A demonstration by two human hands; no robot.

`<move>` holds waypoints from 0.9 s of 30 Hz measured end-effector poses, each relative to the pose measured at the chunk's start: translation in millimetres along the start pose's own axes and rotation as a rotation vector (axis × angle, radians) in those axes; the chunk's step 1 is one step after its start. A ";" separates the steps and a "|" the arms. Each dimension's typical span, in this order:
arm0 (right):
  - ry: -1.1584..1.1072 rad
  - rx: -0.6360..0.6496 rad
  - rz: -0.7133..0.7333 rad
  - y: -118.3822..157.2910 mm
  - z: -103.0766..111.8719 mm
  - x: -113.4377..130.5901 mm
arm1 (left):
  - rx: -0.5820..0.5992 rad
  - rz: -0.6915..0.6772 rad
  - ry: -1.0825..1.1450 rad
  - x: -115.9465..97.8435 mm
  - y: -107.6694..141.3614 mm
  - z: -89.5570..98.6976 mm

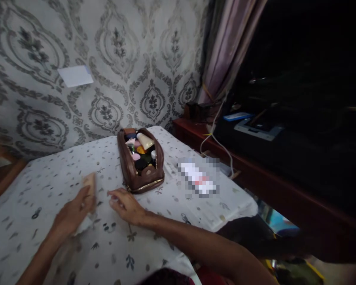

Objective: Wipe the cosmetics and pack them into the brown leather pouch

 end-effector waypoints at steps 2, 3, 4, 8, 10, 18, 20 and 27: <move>0.023 -0.006 0.059 0.8 -1.7 0.3 | 0.102 -0.054 0.177 -25.1 33.3 -9.8; 0.024 0.002 0.086 1.5 -3.8 -0.2 | 0.136 -0.103 0.239 -39.3 48.4 -12.7; 0.021 0.011 0.112 2.3 -6.0 -0.8 | 0.142 -0.118 0.274 -48.7 60.9 -13.6; 0.019 0.103 0.208 6.4 -18.1 1.3 | 0.105 -0.123 0.408 -58.1 87.4 -9.6; 0.036 0.144 0.229 8.9 -21.6 6.3 | 0.061 -0.092 0.453 -47.3 92.4 -4.1; 0.259 0.308 0.143 17.8 -23.6 20.4 | -0.398 0.175 0.621 13.4 92.3 52.4; 0.344 0.351 0.121 18.1 -22.4 21.1 | -0.511 0.167 0.672 9.8 92.3 64.2; 0.424 0.381 0.130 19.5 -15.1 3.9 | -0.544 -0.367 0.453 -94.3 94.7 36.0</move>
Point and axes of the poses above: each hand's wrist, its own y-axis away from the middle knuckle, its own z-axis out of the back of the hand, x = y × z, the point moved 9 cm from there along -y, towards the middle knuckle, and after that the axes turned 6 degrees about -y, right-handed, at the moved point
